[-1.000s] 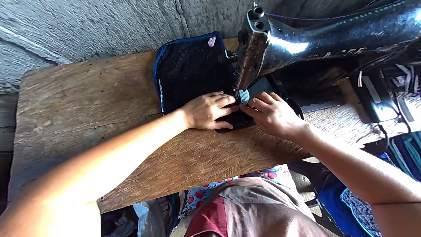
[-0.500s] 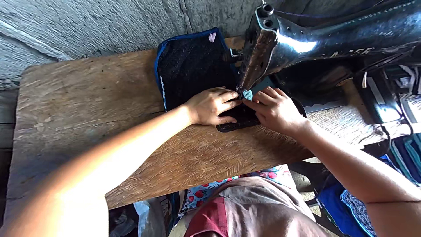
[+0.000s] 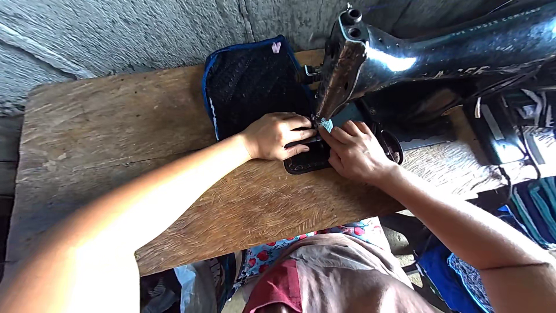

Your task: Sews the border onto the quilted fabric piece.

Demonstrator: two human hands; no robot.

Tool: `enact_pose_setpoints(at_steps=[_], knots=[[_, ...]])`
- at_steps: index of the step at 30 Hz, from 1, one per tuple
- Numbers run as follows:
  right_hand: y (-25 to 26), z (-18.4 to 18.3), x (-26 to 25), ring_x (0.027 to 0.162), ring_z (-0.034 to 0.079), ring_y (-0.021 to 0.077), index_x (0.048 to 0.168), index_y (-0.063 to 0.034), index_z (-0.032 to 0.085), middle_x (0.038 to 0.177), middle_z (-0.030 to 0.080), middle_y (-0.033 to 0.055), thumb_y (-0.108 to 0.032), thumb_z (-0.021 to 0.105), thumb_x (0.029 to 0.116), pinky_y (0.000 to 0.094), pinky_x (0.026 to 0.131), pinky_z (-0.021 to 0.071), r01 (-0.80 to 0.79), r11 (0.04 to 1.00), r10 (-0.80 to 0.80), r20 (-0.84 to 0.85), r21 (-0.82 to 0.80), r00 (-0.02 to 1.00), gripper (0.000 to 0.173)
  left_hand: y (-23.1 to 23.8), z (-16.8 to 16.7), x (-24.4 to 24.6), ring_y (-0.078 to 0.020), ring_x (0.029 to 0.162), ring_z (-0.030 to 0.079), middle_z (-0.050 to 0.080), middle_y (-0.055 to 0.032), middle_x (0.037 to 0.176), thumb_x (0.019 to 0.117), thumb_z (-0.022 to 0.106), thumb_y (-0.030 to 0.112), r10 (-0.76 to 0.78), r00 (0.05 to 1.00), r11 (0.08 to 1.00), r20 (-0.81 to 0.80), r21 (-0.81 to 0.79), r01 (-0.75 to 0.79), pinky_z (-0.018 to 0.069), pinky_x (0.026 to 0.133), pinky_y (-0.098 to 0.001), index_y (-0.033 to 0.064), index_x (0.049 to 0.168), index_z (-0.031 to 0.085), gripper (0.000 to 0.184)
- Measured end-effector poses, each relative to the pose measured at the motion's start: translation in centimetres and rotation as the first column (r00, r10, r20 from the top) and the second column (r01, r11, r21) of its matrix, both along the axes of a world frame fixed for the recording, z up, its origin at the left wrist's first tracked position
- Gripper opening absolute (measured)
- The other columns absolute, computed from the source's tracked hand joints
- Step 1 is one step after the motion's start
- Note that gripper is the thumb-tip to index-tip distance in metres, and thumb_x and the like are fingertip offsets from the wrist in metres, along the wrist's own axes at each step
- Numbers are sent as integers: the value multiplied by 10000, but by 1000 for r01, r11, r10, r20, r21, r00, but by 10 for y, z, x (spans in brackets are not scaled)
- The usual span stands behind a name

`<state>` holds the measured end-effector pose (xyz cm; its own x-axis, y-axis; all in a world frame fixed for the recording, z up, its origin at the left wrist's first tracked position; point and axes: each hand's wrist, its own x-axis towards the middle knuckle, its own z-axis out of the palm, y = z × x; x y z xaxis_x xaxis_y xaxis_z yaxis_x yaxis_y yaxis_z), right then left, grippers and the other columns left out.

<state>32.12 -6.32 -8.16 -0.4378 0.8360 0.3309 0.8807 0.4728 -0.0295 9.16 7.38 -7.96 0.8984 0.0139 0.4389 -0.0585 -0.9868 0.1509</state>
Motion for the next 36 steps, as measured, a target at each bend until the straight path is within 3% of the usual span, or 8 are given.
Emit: enact_pose_setpoints(at_steps=[4,8,12,15,21,26,30,36], knots=[[-6,5,2,951,635,355,1327,6,665,1036,697,162,-171,415,947,506,847,471,-65,998,66,-54,16,996,488,0,-1,-2,-305,1200,684,738,-173,1205,1023,517,343,-1,1000,999,29,-48,3,498,1078,-410,14,1188,753,437],[-40,54,36,685,650,306,798,-24,711,734,664,153,-157,504,948,452,601,496,123,944,-40,-262,307,964,288,0,1,0,-308,1163,689,735,-178,1180,995,573,315,21,1000,997,9,-78,-20,520,1040,-404,21,1190,753,396],[-55,91,101,1136,601,522,1170,56,639,1195,630,334,-318,432,1047,721,890,437,821,555,-821,-242,-132,516,444,0,1,0,-294,1189,673,729,-162,1201,997,567,314,33,999,998,-16,-56,-34,508,1055,-393,34,1215,743,395],[-60,84,123,1177,552,609,1220,38,617,1239,600,372,-557,349,1062,824,872,382,885,356,-934,-114,-299,338,672,0,1,-1,-301,1200,668,725,-166,1212,1000,562,320,40,999,998,-22,-50,-41,502,1061,-395,33,1222,741,405],[-71,65,135,778,624,437,1119,0,646,925,641,269,-413,370,1105,676,696,461,747,543,-837,-314,-383,448,496,0,0,0,-309,1218,658,716,-170,1237,998,553,322,63,997,997,-40,-45,-64,494,1069,-408,28,1240,732,420],[-75,49,143,685,585,277,1114,15,627,882,611,197,-455,415,1097,533,672,501,726,572,-807,-422,-381,414,516,1,0,1,-324,1232,650,708,-186,1242,995,549,323,82,995,995,-49,-46,-84,491,1075,-425,27,1251,725,429],[-79,48,156,569,514,13,981,-107,623,746,539,-62,-381,493,1073,244,565,499,624,701,-652,-666,-346,363,317,2,0,1,-327,1223,654,714,-187,1217,981,560,311,93,995,995,-36,-40,-94,495,1070,-418,27,1238,732,420],[-69,76,154,526,489,-85,867,-245,574,671,533,-219,-288,512,1056,122,519,454,592,750,-553,-772,-296,315,204,3,0,1,-331,1247,641,713,-182,1232,978,574,289,72,997,996,-37,-48,-74,480,1095,-425,21,1243,727,407]])
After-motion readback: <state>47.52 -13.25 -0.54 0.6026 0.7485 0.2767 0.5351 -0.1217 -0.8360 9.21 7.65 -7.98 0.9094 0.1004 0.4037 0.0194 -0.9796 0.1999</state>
